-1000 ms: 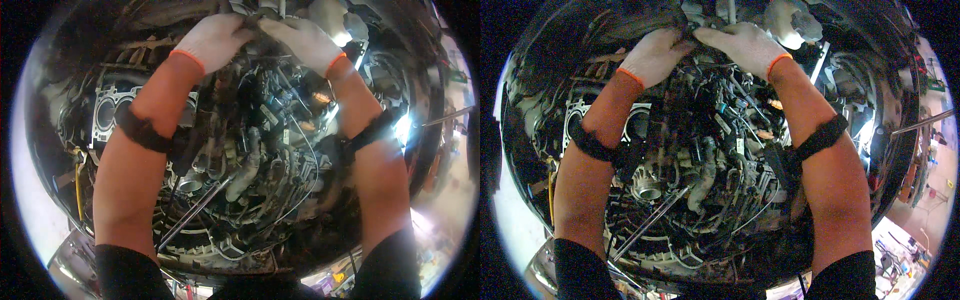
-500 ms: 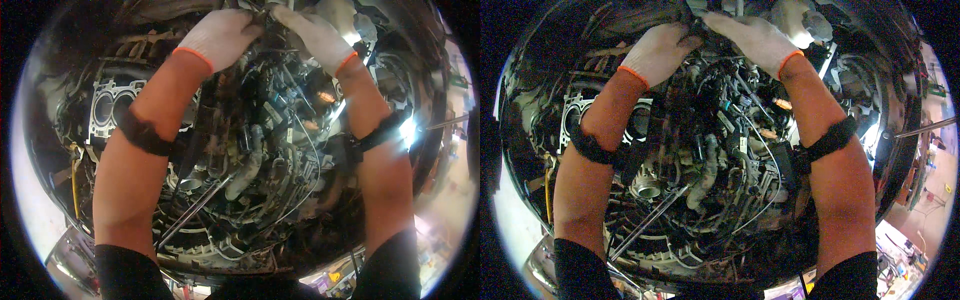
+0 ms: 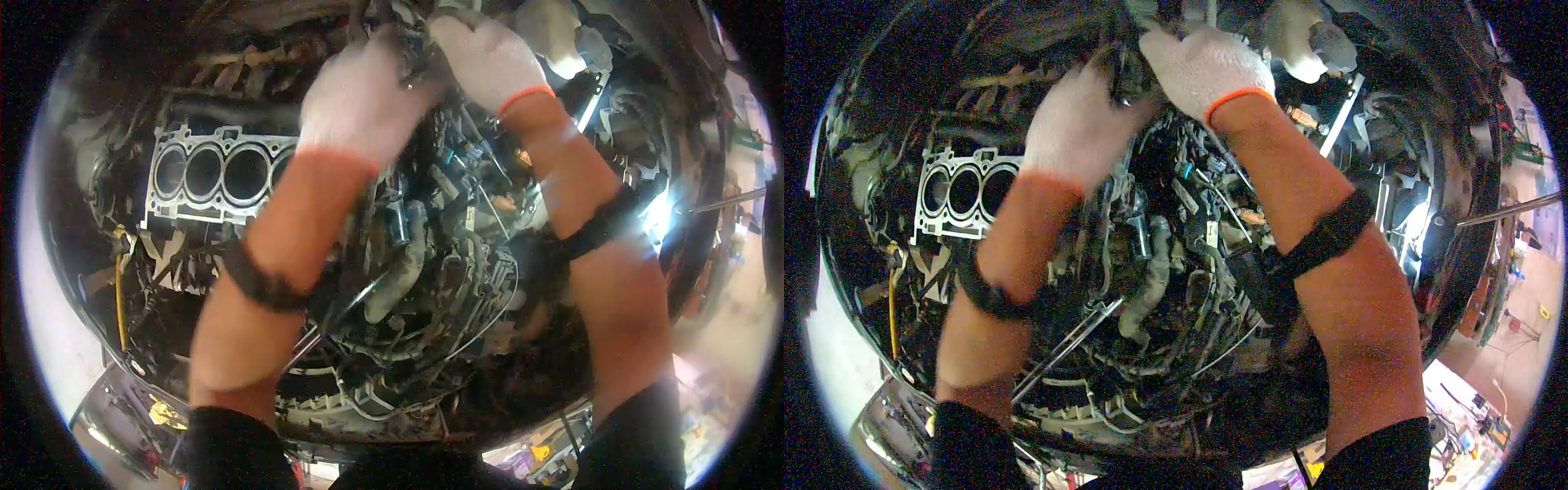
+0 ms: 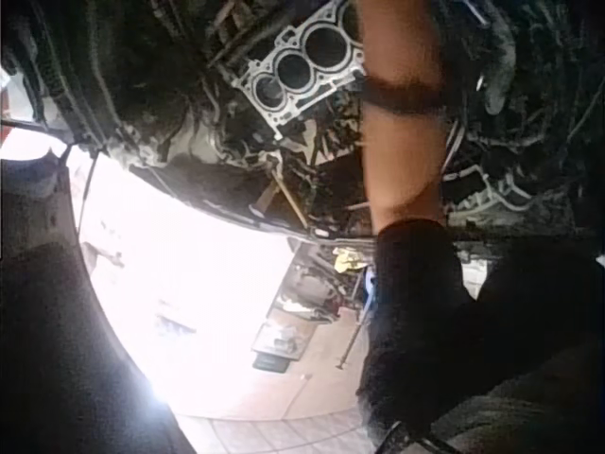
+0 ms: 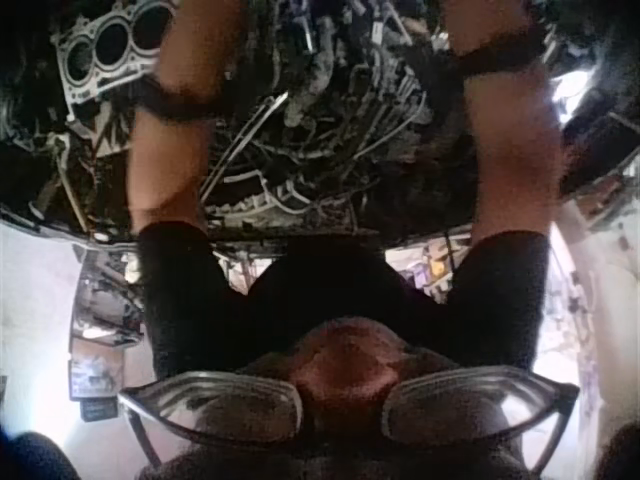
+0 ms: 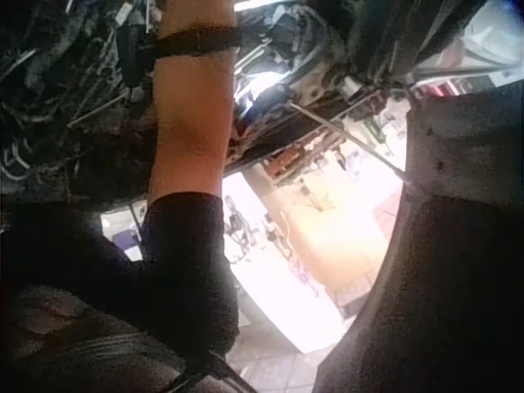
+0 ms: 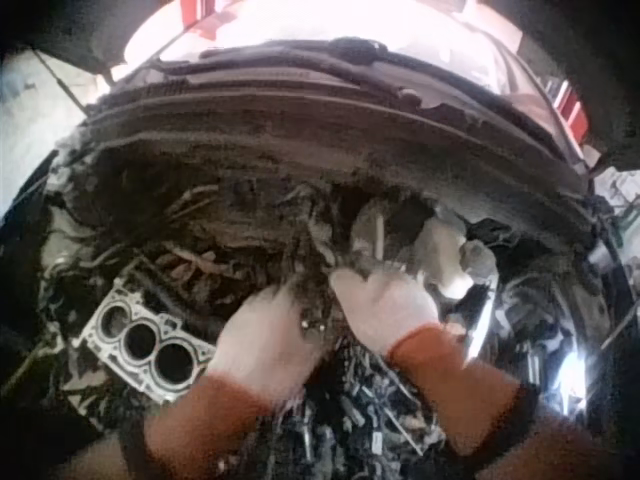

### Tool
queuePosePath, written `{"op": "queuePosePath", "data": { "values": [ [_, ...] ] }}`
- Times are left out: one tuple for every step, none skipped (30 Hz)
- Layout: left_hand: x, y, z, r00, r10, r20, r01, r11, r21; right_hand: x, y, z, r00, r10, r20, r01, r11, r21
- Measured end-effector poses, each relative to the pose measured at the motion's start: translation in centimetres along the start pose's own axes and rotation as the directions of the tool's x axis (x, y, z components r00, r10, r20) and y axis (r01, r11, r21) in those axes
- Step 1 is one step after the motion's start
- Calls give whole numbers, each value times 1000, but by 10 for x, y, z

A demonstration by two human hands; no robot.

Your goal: Removing and inspecting components of a car engine with the cylinder head removed.

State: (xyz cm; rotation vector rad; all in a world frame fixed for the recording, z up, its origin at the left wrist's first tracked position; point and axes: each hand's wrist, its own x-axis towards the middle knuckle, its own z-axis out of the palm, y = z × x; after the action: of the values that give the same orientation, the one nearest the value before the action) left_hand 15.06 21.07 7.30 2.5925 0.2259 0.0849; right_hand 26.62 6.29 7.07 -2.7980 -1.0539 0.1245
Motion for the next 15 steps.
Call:
{"op": "queuePosePath", "data": {
  "values": [
    [-29,7,-4,991,-102,-91,105,994,34,-1,2,6,998,-18,-67,20,999,31],
    [-52,5,-2,971,-238,14,233,959,159,-3,2,10,991,-38,-129,46,997,59],
    [-76,6,3,945,-322,56,301,923,239,-5,-3,7,991,-18,-132,34,993,115],
    [-96,3,12,924,-365,111,316,895,315,-9,-6,2,991,-18,-131,33,993,109],
    [-100,-2,13,878,-454,151,404,873,272,-10,-8,1,983,15,-185,25,977,211],
    [-104,-5,12,823,-534,194,491,840,231,-13,-10,0,971,53,-234,23,950,310],
    [-105,-8,13,818,-542,193,499,835,231,-18,-9,5,971,50,-235,36,937,349],
    [-101,-6,9,793,-555,249,515,831,211,-17,-1,8,970,37,-242,52,935,352],
    [-94,-1,7,776,-549,309,522,835,173,-16,17,8,981,129,-147,-60,912,406],
    [-96,-7,4,772,-565,293,534,825,184,-13,25,21,978,208,-36,-166,864,475],
    [-97,-11,5,782,-538,314,519,842,148,-16,37,29,986,105,-126,-37,893,448],
    [-98,-14,3,792,-508,338,502,857,112,-21,46,36,978,1,-209,87,908,410],
    [-103,-18,-1,807,-496,320,504,861,66,-25,56,51,948,-76,-310,189,917,352],
    [-104,-19,-5,813,-490,315,501,864,48,-28,67,59,900,-152,-409,277,924,264],
    [-106,-23,-4,817,-480,319,499,866,24,-34,60,59,945,43,-325,141,842,521]
  ]
}}
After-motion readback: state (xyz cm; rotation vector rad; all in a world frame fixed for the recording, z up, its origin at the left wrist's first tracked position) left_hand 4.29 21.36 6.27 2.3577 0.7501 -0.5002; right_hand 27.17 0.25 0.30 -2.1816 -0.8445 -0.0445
